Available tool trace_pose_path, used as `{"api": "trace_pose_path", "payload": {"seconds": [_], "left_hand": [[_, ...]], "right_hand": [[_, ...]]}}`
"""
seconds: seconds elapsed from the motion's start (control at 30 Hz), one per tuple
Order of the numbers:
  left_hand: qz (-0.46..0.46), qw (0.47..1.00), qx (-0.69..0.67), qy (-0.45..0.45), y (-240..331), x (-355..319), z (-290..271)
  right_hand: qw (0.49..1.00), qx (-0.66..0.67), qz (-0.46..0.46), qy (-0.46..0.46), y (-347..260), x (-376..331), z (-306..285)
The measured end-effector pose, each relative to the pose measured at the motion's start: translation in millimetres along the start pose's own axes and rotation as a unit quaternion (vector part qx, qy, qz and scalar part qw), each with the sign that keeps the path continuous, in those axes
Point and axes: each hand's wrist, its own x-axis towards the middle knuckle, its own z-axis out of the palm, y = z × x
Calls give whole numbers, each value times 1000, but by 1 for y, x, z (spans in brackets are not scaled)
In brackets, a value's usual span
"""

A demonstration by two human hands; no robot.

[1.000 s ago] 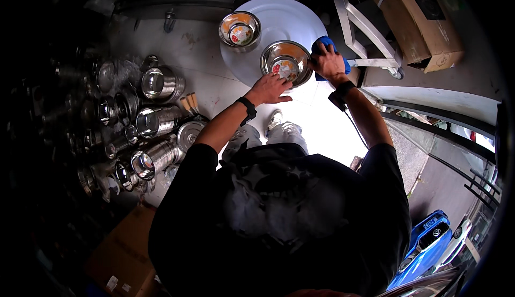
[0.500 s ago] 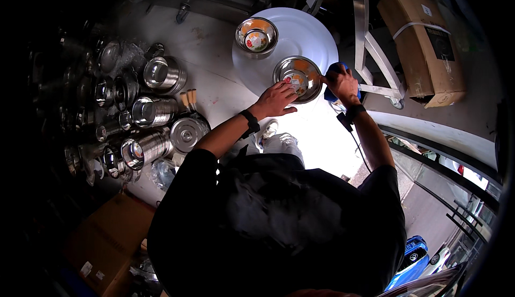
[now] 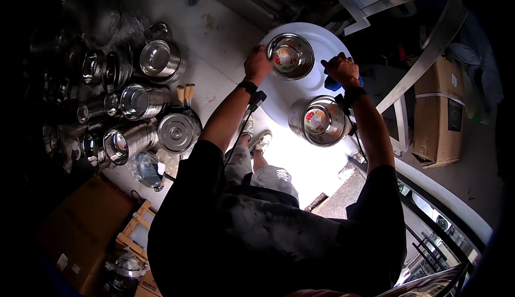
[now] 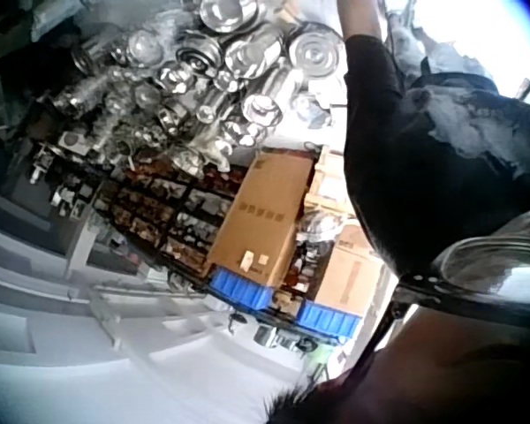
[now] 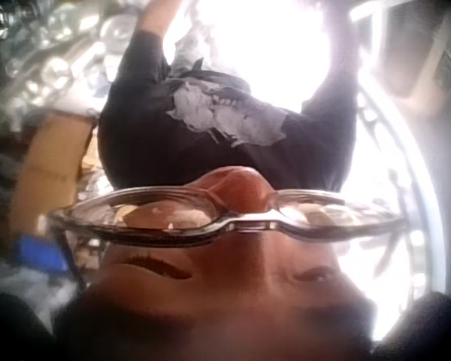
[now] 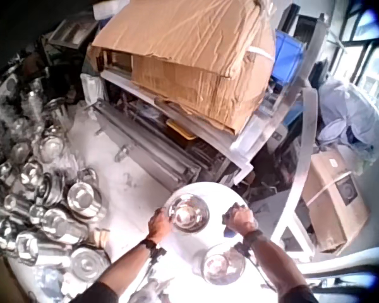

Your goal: The person wipes the interior and exterior of multiple stainless steel bowls with a blue cloth. They pick up each bowl from a white table, wipe it thoroughly, and place it back down, repeating this process for several bowls.

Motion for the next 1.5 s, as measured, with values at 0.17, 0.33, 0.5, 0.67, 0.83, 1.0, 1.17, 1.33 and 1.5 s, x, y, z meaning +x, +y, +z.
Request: {"api": "trace_pose_path", "payload": {"seconds": [0.17,0.33,0.5,0.67,0.83,1.0,1.17,1.33,1.5], "left_hand": [[43,998,21,-38,-2,15,3],[106,993,55,-5,-7,24,9],[111,991,68,-17,-6,29,5],[89,989,-114,27,7,28,-21],[108,938,-322,69,17,18,-55],[80,806,-584,-50,40,-14,-95],[-50,693,-645,-319,43,-73,-127],[-36,724,-612,-315,20,-138,-127],[-86,823,-499,-260,4,-207,-148]], "right_hand": [[993,43,31,-106,-39,45,13],[987,82,34,-135,-40,62,21],[987,71,45,-135,-43,55,12],[992,87,59,-76,-35,42,-21],[977,196,80,6,-36,-22,-125],[961,272,46,37,-25,-91,-152],[938,336,45,80,-22,-170,-123],[890,451,31,57,-24,-243,-64],[884,401,62,231,-23,-307,-10]]}}
